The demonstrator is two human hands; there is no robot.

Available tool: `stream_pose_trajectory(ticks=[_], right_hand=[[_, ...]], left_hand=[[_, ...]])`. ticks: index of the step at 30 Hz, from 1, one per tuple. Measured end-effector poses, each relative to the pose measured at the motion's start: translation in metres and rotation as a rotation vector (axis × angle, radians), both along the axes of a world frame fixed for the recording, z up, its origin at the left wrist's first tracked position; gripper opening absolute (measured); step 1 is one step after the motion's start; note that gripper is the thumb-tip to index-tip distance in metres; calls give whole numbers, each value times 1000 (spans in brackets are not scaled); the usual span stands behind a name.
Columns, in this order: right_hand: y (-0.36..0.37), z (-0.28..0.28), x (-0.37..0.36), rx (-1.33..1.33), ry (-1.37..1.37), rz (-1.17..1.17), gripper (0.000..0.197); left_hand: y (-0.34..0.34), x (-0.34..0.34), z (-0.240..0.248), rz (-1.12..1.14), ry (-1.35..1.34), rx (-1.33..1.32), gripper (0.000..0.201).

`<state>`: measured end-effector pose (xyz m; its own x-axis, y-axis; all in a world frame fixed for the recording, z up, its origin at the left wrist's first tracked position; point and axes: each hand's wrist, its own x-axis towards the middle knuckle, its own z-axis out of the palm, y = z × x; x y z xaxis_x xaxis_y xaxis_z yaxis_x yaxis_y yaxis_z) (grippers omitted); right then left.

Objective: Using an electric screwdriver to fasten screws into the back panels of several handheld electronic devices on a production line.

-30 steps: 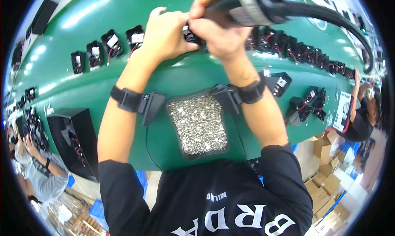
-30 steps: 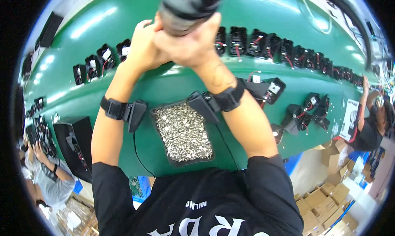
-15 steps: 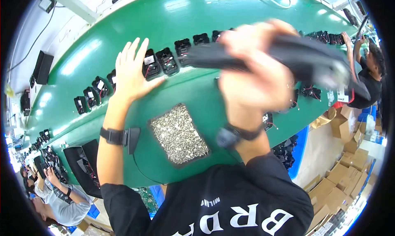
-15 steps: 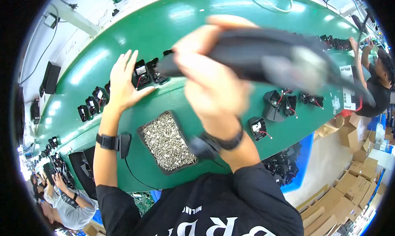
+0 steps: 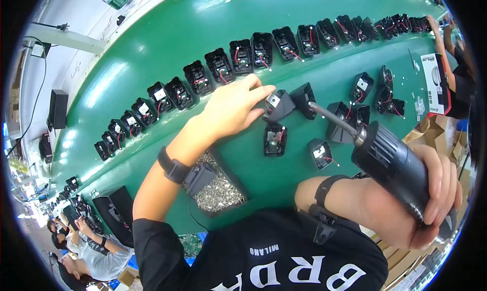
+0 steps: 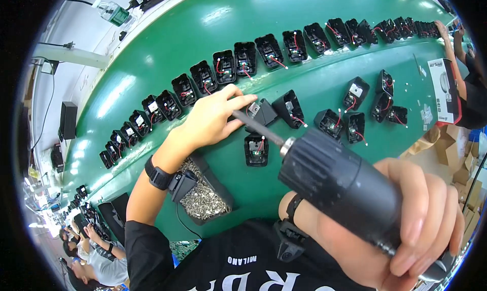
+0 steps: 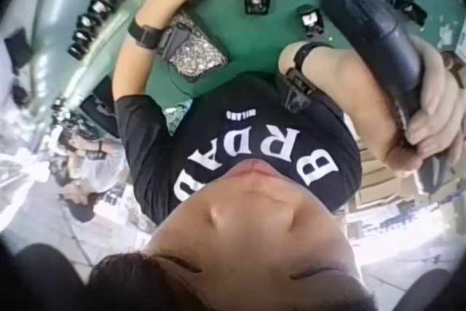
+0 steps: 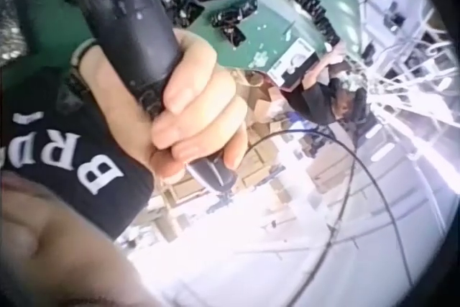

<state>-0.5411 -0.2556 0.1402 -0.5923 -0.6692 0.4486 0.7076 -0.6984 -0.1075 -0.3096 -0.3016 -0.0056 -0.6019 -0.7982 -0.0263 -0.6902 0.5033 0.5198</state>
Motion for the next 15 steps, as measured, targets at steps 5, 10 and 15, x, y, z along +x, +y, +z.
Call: stream_pose_trajectory(ticks=[5, 10, 15], right_hand=[[-5, -3, 9, -8, -129, 20, 35], [-10, -8, 22, -33, -124, 33, 37], [-9, -1, 1, -2, -60, 69, 36]], left_hand=[[-3, -17, -10, 18, 110, -104, 37], [-2, -18, -9, 23, 129, -128, 19], [16, -4, 8, 207, 261, -48, 16]])
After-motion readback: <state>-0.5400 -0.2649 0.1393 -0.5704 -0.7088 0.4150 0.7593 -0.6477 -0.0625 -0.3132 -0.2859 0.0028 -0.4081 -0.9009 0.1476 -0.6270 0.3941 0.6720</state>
